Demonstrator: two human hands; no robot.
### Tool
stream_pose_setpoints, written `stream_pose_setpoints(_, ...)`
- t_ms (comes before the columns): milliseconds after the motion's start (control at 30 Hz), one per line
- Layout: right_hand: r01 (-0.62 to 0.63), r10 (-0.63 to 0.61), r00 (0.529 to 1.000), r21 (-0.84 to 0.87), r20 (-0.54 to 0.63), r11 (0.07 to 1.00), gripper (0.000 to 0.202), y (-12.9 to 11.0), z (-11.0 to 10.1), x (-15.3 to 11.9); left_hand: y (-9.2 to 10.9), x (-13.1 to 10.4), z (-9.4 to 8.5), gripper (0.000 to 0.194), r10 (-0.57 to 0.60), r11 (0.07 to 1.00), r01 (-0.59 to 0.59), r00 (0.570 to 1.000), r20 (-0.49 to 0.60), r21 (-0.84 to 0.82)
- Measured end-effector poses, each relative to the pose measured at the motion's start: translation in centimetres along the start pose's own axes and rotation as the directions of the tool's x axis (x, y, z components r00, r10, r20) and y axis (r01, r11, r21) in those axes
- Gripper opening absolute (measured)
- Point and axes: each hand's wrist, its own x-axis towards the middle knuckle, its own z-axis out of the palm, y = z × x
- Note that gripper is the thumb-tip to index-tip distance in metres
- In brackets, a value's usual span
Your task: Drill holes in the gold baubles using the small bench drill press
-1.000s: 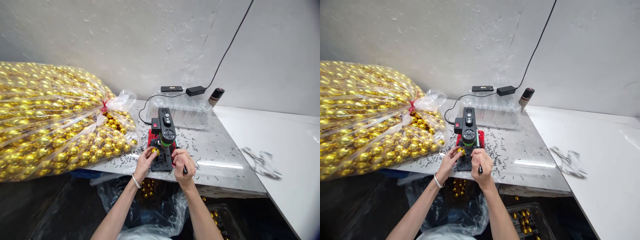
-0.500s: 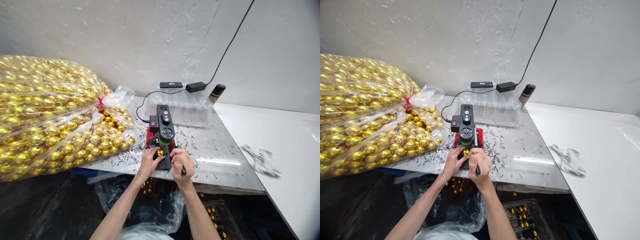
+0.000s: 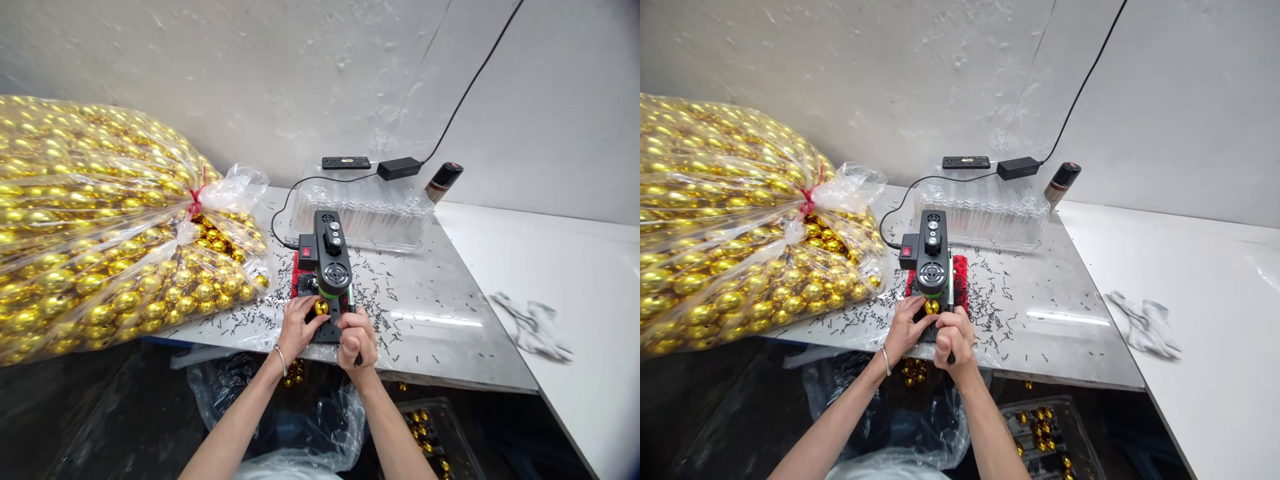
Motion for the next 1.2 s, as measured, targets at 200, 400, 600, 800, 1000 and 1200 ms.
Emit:
stream_pose_setpoints(200,-0.023,0.023,1.0,0.013,-0.014,1.0,0.032,0.2,0.4,-0.6,0.0,0.0,0.0,0.03,0.032,0.999,-0.032,0.999,-0.009,0.003)
stream_pose_setpoints(400,0.052,-0.05,0.996,-0.025,0.072,0.998,0.028,0.3,0.2,-0.8,-0.1,0.0,-0.1,0.028,0.04,0.999,-0.04,0.999,-0.014,0.004)
stream_pose_setpoints(600,-0.077,0.078,0.997,0.055,-0.009,0.995,0.027,-1.8,-0.6,3.0,0.1,0.5,0.0,0.029,0.007,0.999,-0.009,0.999,-0.041,-0.042)
stream_pose_setpoints(800,-0.139,0.139,0.99,0.069,0.018,0.988,0.026,-3.6,-1.4,6.4,1.4,-5.0,-2.4,0.037,0.151,0.988,-0.146,0.982,-0.111,0.058)
stream_pose_setpoints(1000,-0.108,0.112,0.993,0.104,-0.034,0.989,0.027,-2.8,-0.7,4.4,1.0,-8.9,-4.4,0.046,0.278,0.936,-0.242,0.954,-0.115,0.256)
stream_pose_setpoints(1200,-0.104,0.109,0.993,0.103,-0.041,0.989,0.027,-2.7,-0.6,4.1,-1.8,1.9,-9.0,0.031,0.019,0.861,0.089,0.978,-0.208,0.501)
